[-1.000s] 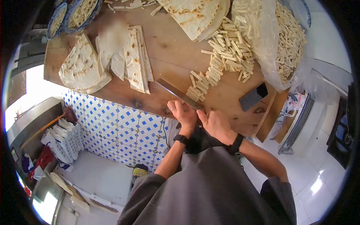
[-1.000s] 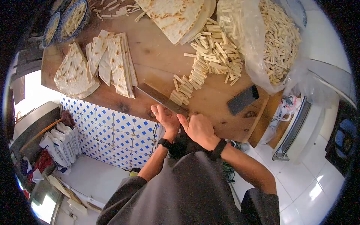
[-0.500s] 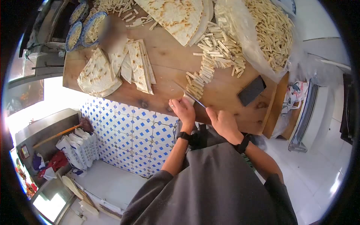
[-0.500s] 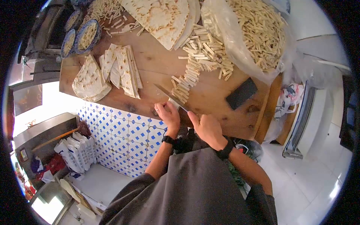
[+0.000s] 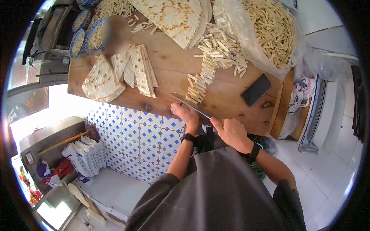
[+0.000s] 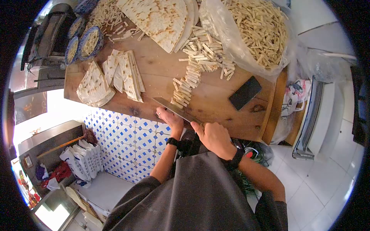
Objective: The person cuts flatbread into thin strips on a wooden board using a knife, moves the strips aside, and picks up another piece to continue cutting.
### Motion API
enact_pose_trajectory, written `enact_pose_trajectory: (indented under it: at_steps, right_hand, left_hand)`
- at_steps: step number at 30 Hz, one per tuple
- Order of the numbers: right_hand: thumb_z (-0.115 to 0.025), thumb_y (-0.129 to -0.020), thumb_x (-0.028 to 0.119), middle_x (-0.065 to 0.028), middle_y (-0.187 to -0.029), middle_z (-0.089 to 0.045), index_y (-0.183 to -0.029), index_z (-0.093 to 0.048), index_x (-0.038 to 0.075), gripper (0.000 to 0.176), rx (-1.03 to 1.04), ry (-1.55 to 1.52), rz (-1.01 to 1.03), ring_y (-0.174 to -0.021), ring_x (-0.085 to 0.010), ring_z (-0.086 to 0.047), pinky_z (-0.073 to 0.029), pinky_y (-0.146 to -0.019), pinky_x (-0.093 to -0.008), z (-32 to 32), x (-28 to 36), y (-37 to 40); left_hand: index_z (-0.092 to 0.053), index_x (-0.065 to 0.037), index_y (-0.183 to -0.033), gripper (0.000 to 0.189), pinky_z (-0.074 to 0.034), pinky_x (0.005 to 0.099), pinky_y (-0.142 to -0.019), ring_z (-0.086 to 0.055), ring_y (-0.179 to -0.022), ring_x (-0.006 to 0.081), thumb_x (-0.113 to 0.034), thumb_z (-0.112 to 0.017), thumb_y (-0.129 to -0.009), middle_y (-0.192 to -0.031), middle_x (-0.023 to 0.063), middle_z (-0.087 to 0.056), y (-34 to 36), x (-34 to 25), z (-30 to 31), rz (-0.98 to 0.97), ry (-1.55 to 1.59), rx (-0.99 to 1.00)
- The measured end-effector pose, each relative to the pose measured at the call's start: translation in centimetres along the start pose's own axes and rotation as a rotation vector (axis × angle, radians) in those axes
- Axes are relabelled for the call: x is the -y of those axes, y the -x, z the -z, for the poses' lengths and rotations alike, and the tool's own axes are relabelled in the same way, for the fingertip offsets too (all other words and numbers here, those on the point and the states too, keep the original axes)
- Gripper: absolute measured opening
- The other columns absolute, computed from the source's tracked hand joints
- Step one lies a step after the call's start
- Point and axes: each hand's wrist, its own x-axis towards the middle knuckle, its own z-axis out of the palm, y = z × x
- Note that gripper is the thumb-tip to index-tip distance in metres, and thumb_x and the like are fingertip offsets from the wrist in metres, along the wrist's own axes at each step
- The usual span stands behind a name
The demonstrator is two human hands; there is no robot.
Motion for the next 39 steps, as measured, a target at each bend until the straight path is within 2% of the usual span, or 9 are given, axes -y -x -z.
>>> enact_pose_trajectory:
  at_steps: [4, 6, 22, 25, 27, 31, 34, 36, 39]
  right_hand:
    - [-0.04, -0.096, 0.056, -0.0292, -0.059, -0.056, -0.058, -0.06, -0.004, 0.074, 0.027, 0.016, 0.004, -0.06, -0.0464, -0.06, -0.049, -0.056, -0.0518, 0.6, -0.1, -0.3]
    - [-0.04, -0.096, 0.055, -0.0297, -0.059, -0.056, -0.058, -0.06, -0.006, 0.075, 0.058, 0.009, -0.02, -0.06, -0.047, -0.06, -0.048, -0.056, -0.052, 0.8, -0.2, -0.8]
    - [-0.039, -0.095, 0.06, -0.0306, -0.06, -0.058, -0.057, -0.06, -0.006, 0.078, 0.26, 0.111, -0.09, -0.061, -0.0466, -0.062, -0.051, -0.054, -0.0511, -0.2, 2.2, -4.8]
    - [-0.039, -0.096, 0.055, -0.0306, -0.055, -0.053, -0.055, -0.059, -0.009, 0.079, 0.245, 0.089, -0.08, -0.057, -0.0481, -0.059, -0.047, -0.054, -0.0508, -0.7, 2.9, -5.6]
    - [-0.033, -0.095, 0.063, -0.0313, -0.059, -0.057, -0.057, -0.062, -0.006, 0.084, 0.252, 0.086, -0.104, -0.062, -0.047, -0.062, -0.052, -0.056, -0.0512, -1.5, 3.2, -6.5]
    - [-0.032, -0.094, 0.063, -0.0312, -0.059, -0.057, -0.059, -0.063, -0.006, 0.084, 0.24, 0.119, -0.037, -0.061, -0.047, -0.062, -0.052, -0.056, -0.051, -3.2, 3.4, -7.7]
    - [-0.033, -0.094, 0.063, -0.0306, -0.059, -0.058, -0.058, -0.062, -0.006, 0.083, 0.158, 0.122, -0.019, -0.06, -0.0465, -0.062, -0.052, -0.055, -0.0508, -3.9, 2.9, -7.5]
    - [-0.034, -0.094, 0.064, -0.0298, -0.059, -0.058, -0.058, -0.063, -0.006, 0.084, 0.079, 0.066, 0.009, -0.059, -0.0459, -0.062, -0.051, -0.055, -0.0505, -3.9, 2.8, -7.4]
    - [-0.035, -0.093, 0.064, -0.0299, -0.061, -0.059, -0.061, -0.065, -0.007, 0.083, 0.038, -0.002, 0.057, -0.061, -0.0448, -0.063, -0.051, -0.055, -0.0505, -4.9, 0.8, -7.2]
  left_hand:
    - [-0.044, 0.005, -0.095, 0.035, -0.032, 0.0428, -0.085, -0.042, -0.096, 0.0357, -0.016, -0.065, -0.078, -0.094, 0.0196, -0.045, 0.0, 0.1, 0.0, 0.003, 0.004, 0.005]
    - [-0.047, 0.003, -0.088, 0.017, -0.032, 0.0471, -0.085, -0.043, -0.096, 0.0375, -0.004, -0.059, -0.078, -0.095, 0.0198, -0.046, 0.1, -0.4, -0.1, 0.043, 0.032, -0.043]
    - [-0.046, -0.001, -0.085, 0.015, -0.034, 0.0474, -0.081, -0.044, -0.092, 0.0368, 0.001, -0.059, -0.078, -0.094, 0.019, -0.046, -0.1, -0.3, -0.1, 0.073, 0.043, -0.018]
    - [-0.046, -0.001, -0.085, 0.016, -0.035, 0.0464, -0.08, -0.045, -0.09, 0.0364, 0.004, -0.059, -0.076, -0.094, 0.019, -0.046, -0.1, -0.2, -0.3, 0.082, 0.042, -0.042]
    - [-0.046, 0.0, -0.085, 0.017, -0.036, 0.0451, -0.079, -0.045, -0.089, 0.036, 0.006, -0.058, -0.075, -0.092, 0.0187, -0.047, -0.1, -0.2, -0.1, 0.069, 0.058, -0.025]
    - [-0.046, 0.0, -0.084, 0.017, -0.036, 0.0442, -0.079, -0.045, -0.088, 0.0356, 0.008, -0.058, -0.074, -0.091, 0.0181, -0.047, 0.0, 0.0, -0.2, 0.061, 0.067, -0.057]
    - [-0.046, 0.0, -0.082, 0.017, -0.036, 0.0447, -0.079, -0.046, -0.087, 0.0355, 0.008, -0.058, -0.074, -0.09, 0.0179, -0.047, -0.1, -0.1, -0.5, 0.09, 0.05, -0.052]
    - [-0.044, 0.0, -0.082, 0.013, -0.035, 0.0423, -0.071, -0.044, -0.081, 0.0346, 0.006, -0.053, -0.075, -0.085, 0.0169, -0.046, -0.2, -0.4, -0.5, 0.004, 0.047, -0.105]
    - [-0.045, 0.001, -0.083, 0.011, -0.036, 0.0436, -0.072, -0.045, -0.082, 0.0353, 0.004, -0.054, -0.078, -0.085, 0.0173, -0.047, -0.6, -0.9, -0.3, -0.025, 0.034, -0.134]
